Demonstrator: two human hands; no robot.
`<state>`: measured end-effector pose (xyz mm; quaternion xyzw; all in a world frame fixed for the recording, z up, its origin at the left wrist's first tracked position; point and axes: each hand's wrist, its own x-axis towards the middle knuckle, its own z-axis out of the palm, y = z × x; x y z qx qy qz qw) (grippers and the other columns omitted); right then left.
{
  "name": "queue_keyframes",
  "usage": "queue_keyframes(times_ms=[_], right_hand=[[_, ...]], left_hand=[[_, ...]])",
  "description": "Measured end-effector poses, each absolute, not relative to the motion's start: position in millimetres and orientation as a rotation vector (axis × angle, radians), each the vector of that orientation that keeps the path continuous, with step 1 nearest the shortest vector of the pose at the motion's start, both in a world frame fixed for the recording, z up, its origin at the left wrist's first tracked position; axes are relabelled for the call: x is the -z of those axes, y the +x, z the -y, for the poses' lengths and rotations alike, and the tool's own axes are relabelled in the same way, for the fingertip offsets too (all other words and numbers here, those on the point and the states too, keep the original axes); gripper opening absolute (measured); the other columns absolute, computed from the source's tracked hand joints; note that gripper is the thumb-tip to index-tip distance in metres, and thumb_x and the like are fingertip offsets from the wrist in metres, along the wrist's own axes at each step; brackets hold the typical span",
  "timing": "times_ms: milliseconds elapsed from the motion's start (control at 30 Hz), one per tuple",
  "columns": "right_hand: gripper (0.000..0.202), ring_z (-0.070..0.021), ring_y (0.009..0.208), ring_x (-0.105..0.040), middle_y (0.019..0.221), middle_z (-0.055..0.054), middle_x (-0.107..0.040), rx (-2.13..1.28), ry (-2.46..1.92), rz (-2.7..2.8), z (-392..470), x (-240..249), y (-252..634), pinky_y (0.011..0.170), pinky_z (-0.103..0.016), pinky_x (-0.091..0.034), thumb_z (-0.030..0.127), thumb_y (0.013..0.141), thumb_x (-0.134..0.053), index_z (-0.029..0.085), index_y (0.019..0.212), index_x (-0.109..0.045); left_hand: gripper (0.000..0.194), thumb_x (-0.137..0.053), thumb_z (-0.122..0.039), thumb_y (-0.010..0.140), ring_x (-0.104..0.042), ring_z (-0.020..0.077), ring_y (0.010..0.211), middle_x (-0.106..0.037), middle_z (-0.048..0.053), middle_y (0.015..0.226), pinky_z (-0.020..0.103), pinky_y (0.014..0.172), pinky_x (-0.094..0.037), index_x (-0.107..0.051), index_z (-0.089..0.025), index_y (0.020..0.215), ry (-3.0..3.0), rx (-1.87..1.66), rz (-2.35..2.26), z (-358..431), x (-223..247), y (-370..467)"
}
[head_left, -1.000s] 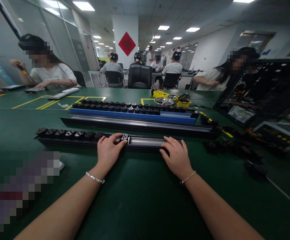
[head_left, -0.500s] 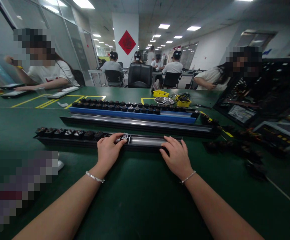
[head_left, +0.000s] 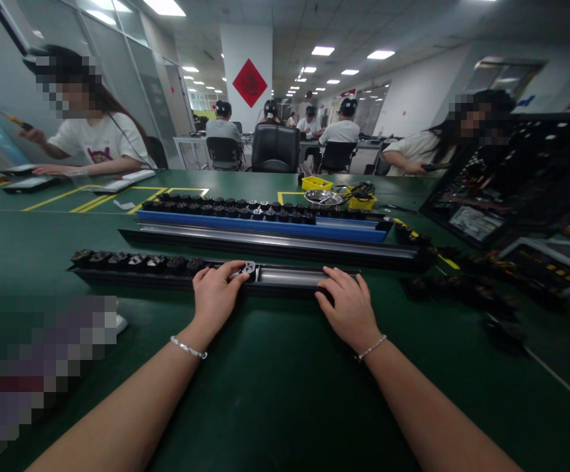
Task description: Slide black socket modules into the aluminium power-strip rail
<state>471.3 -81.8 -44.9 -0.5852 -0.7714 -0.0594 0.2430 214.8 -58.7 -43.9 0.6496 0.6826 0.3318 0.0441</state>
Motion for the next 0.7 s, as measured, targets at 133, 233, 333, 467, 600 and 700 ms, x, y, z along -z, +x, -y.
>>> queue_keyframes(times_ms=[133,233,333,467,600,700], right_hand=[[0.019,-0.0246,0.121,-0.044,0.126,-0.005,-0.055,0.157,-1.601,2.112,81.7,44.8,471.7,0.103,-0.053,-0.022,0.033,0.085,-0.045,0.024,0.091,-0.061],[0.019,-0.0247,0.120,-0.044,0.126,-0.005,-0.055,0.162,-1.596,2.112,81.2,46.0,471.8,0.103,-0.053,-0.023,0.033,0.085,-0.046,0.024,0.091,-0.061],[0.018,-0.0249,0.120,-0.045,0.126,-0.005,-0.055,0.176,-1.591,2.109,80.8,47.3,471.9,0.102,-0.053,-0.024,0.033,0.084,-0.047,0.024,0.091,-0.061],[0.018,-0.0241,0.120,-0.044,0.126,-0.004,-0.055,0.181,-1.590,2.107,81.1,47.7,471.9,0.102,-0.052,-0.023,0.032,0.084,-0.047,0.024,0.092,-0.061],[0.018,-0.0240,0.120,-0.044,0.127,-0.004,-0.055,0.172,-1.601,2.109,81.5,46.6,471.7,0.103,-0.052,-0.023,0.033,0.084,-0.047,0.024,0.091,-0.061],[0.019,-0.0242,0.120,-0.044,0.127,-0.005,-0.055,0.173,-1.602,2.111,81.4,46.2,471.7,0.102,-0.052,-0.023,0.033,0.085,-0.046,0.024,0.091,-0.061]], left_hand=[[0.025,-0.050,-0.039,0.083,-0.061,0.0167,0.086,-0.071,-0.003,0.095,0.040,0.098,-0.025,-0.062,-0.034,0.104,1.977,-1.004,-2.079,59.0,43.3,215.5],[0.025,-0.049,-0.038,0.083,-0.060,0.0171,0.087,-0.070,-0.003,0.097,0.040,0.098,-0.024,-0.062,-0.033,0.104,1.971,-1.005,-2.075,59.2,42.8,215.6],[0.026,-0.048,-0.038,0.083,-0.061,0.0173,0.088,-0.071,-0.003,0.095,0.040,0.098,-0.024,-0.062,-0.034,0.104,1.983,-1.008,-2.075,59.2,43.1,215.4],[0.025,-0.048,-0.038,0.084,-0.060,0.0175,0.091,-0.071,-0.003,0.096,0.040,0.099,-0.022,-0.062,-0.034,0.104,1.988,-1.009,-2.077,59.5,43.7,215.4],[0.025,-0.048,-0.038,0.083,-0.060,0.0174,0.091,-0.071,-0.004,0.098,0.041,0.100,-0.022,-0.061,-0.034,0.104,1.973,-1.004,-2.069,59.6,43.5,215.7],[0.026,-0.049,-0.039,0.083,-0.060,0.0174,0.091,-0.070,-0.004,0.098,0.041,0.100,-0.021,-0.061,-0.033,0.104,1.966,-1.007,-2.069,59.4,43.3,215.9]])
